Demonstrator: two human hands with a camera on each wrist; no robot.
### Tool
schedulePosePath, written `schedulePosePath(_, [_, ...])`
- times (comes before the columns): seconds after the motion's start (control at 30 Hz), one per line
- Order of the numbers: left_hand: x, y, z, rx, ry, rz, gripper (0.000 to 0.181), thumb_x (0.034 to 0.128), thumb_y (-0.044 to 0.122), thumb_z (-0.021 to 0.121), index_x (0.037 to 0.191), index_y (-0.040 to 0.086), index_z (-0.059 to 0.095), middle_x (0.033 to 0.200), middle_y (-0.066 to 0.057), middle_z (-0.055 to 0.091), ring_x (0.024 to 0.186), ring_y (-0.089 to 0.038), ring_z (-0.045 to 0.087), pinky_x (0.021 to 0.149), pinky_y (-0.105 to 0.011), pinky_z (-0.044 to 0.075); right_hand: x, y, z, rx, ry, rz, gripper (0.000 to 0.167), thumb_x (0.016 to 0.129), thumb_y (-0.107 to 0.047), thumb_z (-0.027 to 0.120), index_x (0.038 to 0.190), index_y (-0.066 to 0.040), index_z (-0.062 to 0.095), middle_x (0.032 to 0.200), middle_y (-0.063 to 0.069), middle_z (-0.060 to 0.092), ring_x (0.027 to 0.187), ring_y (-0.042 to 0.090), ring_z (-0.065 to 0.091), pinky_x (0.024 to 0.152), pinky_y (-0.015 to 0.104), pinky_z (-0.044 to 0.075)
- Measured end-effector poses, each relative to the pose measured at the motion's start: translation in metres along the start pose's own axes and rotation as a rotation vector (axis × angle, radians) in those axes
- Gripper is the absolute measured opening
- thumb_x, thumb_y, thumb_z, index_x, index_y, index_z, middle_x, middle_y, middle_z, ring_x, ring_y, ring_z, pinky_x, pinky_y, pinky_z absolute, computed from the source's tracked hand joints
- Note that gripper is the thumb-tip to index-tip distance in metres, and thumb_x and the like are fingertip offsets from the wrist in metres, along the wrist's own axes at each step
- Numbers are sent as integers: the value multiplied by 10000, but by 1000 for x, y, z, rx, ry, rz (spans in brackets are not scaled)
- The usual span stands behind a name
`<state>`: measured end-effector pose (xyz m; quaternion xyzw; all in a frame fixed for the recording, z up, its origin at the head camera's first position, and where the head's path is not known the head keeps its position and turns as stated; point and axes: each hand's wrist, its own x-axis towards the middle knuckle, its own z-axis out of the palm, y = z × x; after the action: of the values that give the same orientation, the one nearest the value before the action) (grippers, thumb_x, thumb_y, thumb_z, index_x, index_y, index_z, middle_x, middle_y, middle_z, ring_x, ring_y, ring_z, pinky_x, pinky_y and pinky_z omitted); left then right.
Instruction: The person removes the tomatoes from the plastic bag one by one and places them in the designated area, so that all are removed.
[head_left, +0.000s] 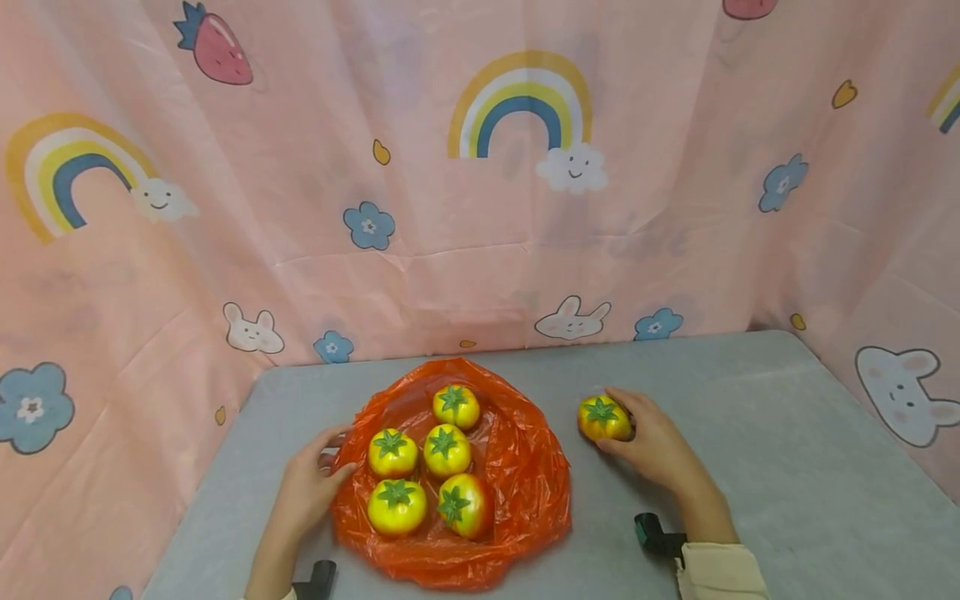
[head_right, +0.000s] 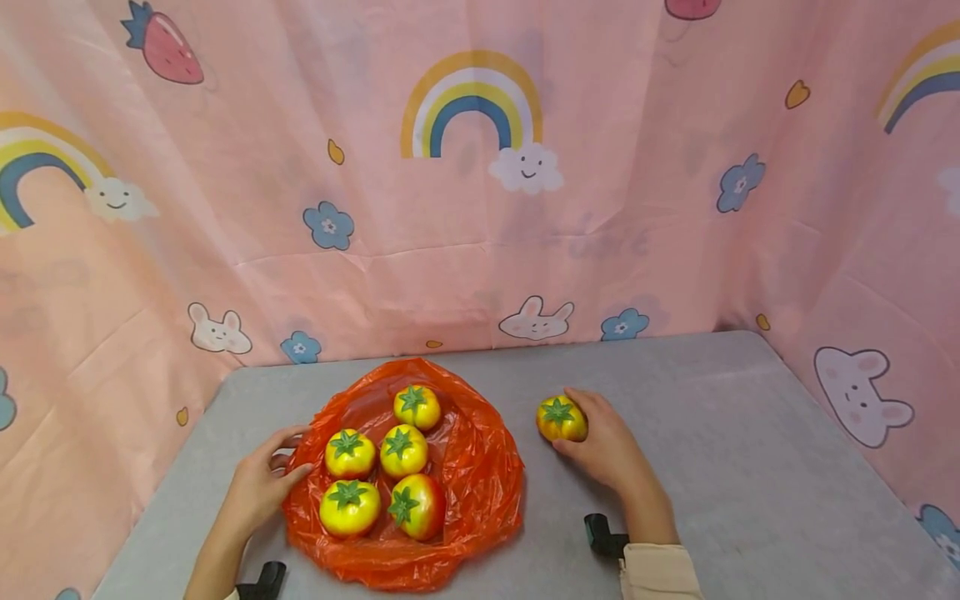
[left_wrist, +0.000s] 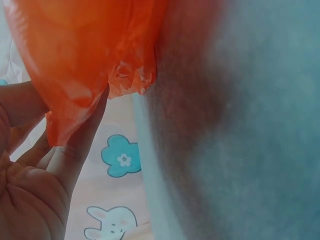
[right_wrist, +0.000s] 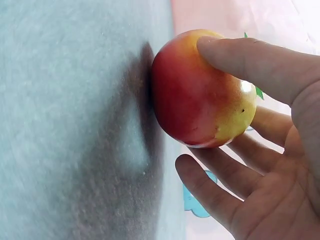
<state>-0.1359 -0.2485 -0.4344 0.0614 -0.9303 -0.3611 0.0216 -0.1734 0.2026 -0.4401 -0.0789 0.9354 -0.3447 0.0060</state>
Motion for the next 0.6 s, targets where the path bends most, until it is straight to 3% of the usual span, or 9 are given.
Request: schedulePosePath(0.6, [3, -4, 2, 29, -1, -10, 549, 865, 37, 747, 1370, 145, 560, 1249, -150, 643, 992, -253, 674, 945, -489, 575, 1, 0, -3, -20, -47, 59, 802, 841, -233, 795, 1491, -8, 383, 1476, 292, 422, 1307, 481, 443, 1082, 687, 369])
